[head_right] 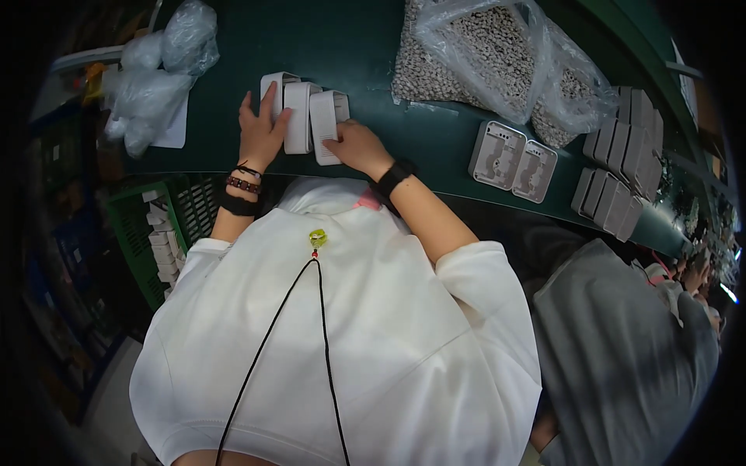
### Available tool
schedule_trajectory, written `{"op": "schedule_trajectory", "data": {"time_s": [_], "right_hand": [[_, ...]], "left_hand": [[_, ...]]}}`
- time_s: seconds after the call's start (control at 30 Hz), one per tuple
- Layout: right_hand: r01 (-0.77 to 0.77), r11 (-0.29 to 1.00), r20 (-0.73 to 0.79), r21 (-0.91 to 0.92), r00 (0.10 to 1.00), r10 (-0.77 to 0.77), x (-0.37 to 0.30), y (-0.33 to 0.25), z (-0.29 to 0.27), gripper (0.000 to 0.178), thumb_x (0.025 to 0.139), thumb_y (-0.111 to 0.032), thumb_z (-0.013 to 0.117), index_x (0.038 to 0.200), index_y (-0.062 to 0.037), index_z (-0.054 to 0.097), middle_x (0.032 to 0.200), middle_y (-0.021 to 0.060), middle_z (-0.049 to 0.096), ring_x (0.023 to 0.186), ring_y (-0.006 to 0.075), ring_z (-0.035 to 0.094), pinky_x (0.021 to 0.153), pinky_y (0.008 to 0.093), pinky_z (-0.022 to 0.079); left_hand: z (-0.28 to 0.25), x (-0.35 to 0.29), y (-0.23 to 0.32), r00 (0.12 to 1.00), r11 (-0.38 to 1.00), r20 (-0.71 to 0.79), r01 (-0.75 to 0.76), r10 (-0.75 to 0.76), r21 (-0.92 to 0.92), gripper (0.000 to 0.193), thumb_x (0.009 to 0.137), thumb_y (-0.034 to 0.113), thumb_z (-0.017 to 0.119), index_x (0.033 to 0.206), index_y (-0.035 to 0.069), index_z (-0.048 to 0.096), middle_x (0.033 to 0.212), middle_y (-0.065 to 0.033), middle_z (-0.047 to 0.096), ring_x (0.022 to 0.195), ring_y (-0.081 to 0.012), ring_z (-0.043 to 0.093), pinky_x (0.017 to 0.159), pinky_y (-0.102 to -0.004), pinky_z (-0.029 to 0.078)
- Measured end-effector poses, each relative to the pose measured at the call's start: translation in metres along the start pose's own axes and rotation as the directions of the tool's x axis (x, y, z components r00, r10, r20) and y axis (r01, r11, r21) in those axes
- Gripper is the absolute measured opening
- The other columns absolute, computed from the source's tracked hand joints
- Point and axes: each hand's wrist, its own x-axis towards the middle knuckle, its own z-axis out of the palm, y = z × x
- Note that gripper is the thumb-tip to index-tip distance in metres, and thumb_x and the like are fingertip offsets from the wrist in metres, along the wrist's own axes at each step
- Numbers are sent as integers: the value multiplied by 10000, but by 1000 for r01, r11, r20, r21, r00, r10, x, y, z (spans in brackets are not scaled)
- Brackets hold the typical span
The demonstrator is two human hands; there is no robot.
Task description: The person removes plastic bags from a green crate, takes out white plastic housings, and places them on the table. They then pick up small white components from a large bag and insert them into the housings by hand.
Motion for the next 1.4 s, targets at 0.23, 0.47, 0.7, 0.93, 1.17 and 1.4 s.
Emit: {"op": "schedule_trajectory", "data": {"time_s": [0.23,0.47,0.7,0.93,1.17,1.4], "right_hand": [[-216,872,-228,-440,966,124,-42,5,-31,253,720,-283,592,691,-33,618,754,108,587,708,268,581,665,384,447],[-405,596,-267,-694,913,308,-64,31,-17,221,709,-283,565,661,-80,639,734,92,606,680,220,602,592,320,456],[-409,556,-418,-724,901,118,-62,67,-24,149,734,-142,506,717,-60,629,750,98,606,730,242,602,602,349,471],[-534,589,-485,-606,836,258,-49,72,-32,128,740,-101,496,695,-53,606,773,103,588,754,261,583,637,345,472],[-566,541,-591,-622,792,149,-12,-11,-34,394,687,-317,660,930,-29,544,941,157,481,880,334,471,686,409,409],[-163,975,-382,-152,919,94,38,-83,29,589,734,-253,625,1210,-27,361,1107,204,382,973,392,458,829,395,423]], "left_hand": [[3,1,-55,996,937,-82,10,-41,-348,507,814,215,526,1273,106,339,1187,-221,432,1051,-373,476,867,-384,408],[17,-6,-112,942,891,62,333,-330,-309,418,784,125,528,1187,68,433,1043,-186,534,943,-345,531,790,-385,440],[26,-11,-135,966,927,37,257,-256,-274,282,753,126,553,1020,36,541,880,-140,550,786,-290,562,711,-365,455],[11,-8,-135,950,906,140,309,-279,-289,284,746,121,561,1019,44,540,882,-131,553,768,-273,567,691,-361,458],[11,-9,-139,943,890,204,320,-264,-324,316,748,144,574,1041,37,521,873,-132,553,770,-275,566,686,-361,457],[7,-2,-146,928,916,318,287,-193,-280,395,758,167,599,1094,4,468,882,-152,585,752,-265,592,684,-336,469]]}}
